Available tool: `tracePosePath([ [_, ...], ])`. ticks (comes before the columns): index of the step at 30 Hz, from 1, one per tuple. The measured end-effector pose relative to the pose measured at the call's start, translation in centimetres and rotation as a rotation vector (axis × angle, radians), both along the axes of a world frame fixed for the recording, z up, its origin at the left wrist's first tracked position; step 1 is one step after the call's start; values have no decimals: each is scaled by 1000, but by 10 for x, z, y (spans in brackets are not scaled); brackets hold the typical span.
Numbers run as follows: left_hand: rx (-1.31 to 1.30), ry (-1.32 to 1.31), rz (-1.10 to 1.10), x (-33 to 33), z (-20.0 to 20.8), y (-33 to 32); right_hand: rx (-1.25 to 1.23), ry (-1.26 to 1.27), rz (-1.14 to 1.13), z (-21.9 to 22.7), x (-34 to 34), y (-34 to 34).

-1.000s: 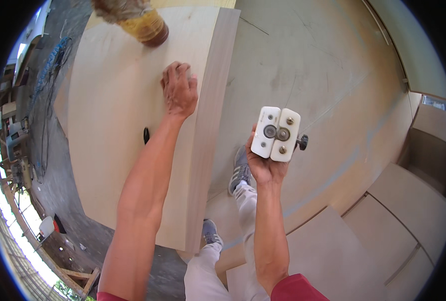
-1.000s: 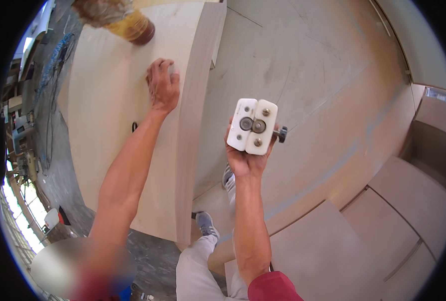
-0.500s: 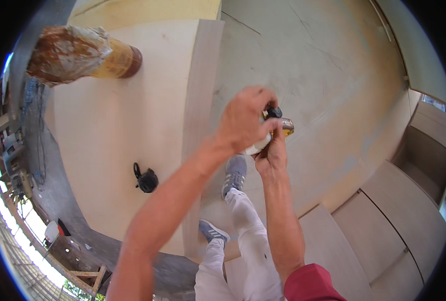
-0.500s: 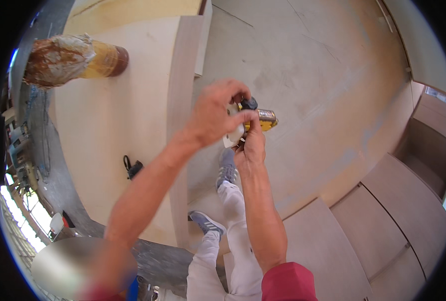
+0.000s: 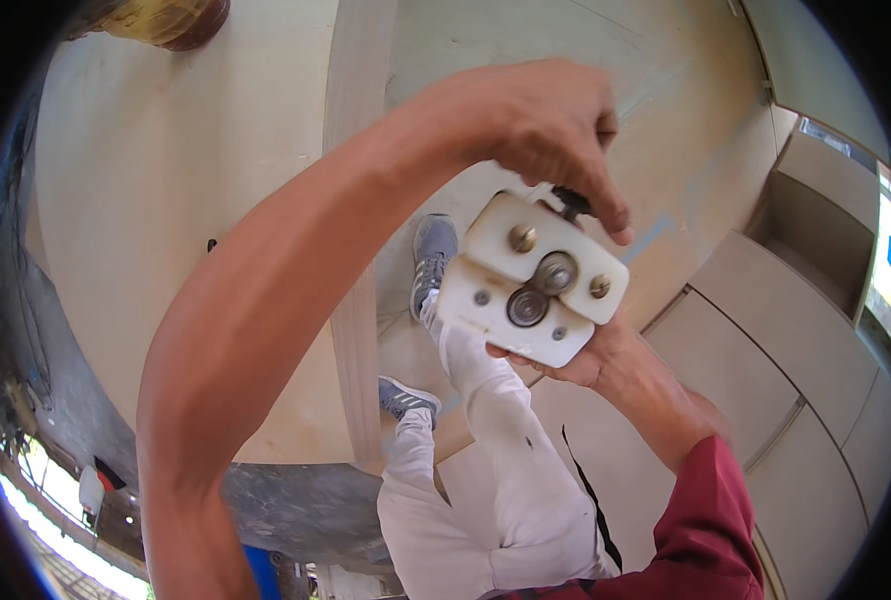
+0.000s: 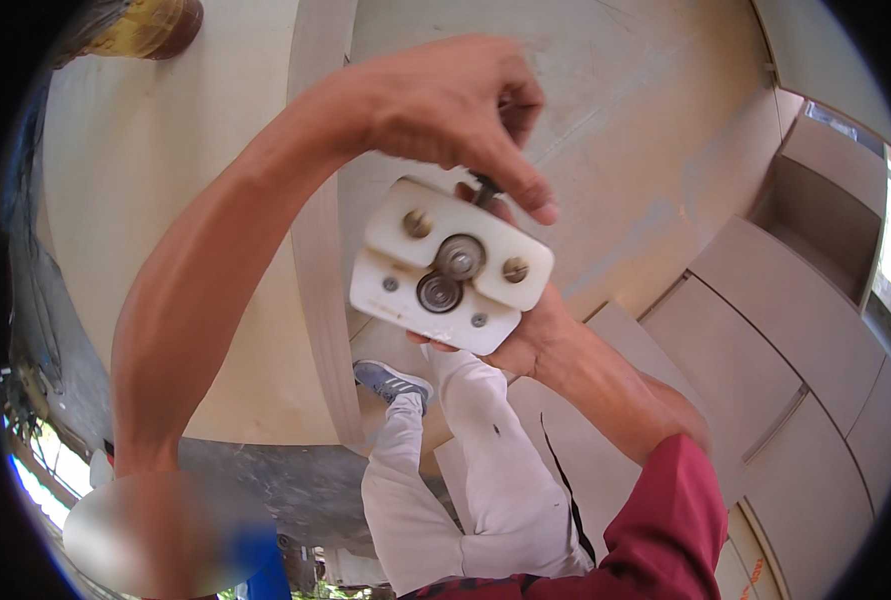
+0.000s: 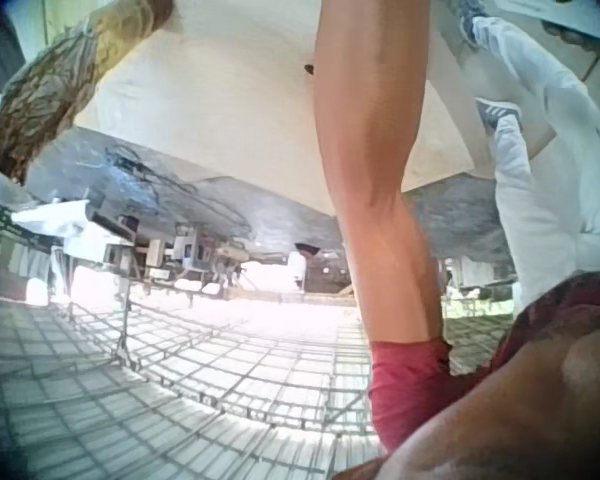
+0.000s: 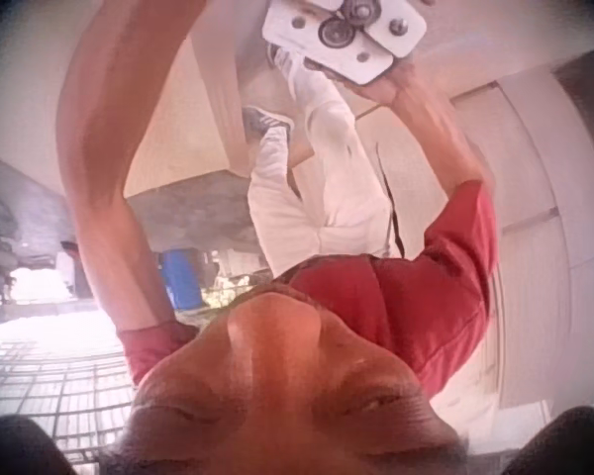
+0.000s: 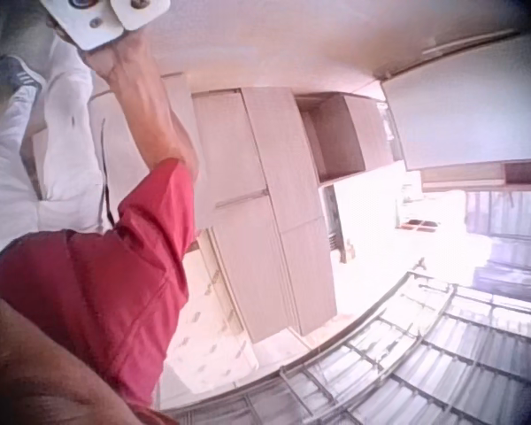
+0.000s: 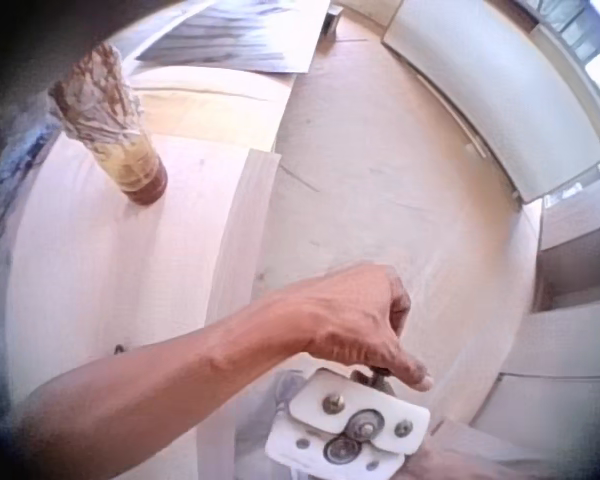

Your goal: The person assembles a wooden cabinet by positioning panels, measuring with a tape measure, and securing parts with a nail gun. They also apply a dark sheet to a surface and use a utility knife to trim edges.

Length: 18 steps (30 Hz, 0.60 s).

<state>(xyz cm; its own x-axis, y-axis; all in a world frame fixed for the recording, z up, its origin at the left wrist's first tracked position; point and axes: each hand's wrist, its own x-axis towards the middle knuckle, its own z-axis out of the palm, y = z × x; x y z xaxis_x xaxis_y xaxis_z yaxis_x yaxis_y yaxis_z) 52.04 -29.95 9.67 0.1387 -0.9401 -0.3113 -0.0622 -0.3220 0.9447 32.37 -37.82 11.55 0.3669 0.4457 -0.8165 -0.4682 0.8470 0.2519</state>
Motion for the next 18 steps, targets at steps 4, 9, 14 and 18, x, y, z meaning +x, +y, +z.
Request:
tracePosePath([
  [4, 19, 67, 119, -15, -2, 34, -144, -41, 151, 6, 2, 19],
  [9, 111, 86, 205, -23, -10, 58, -74, -130, 221, -13, -3, 24],
  [14, 148, 84, 251, -35, -12, 71, -278, -99, 332, -5, -2, 39],
  [18, 130, 126, 246, -40, -7, 76, -271, -55, 321, -6, -7, 45],
])
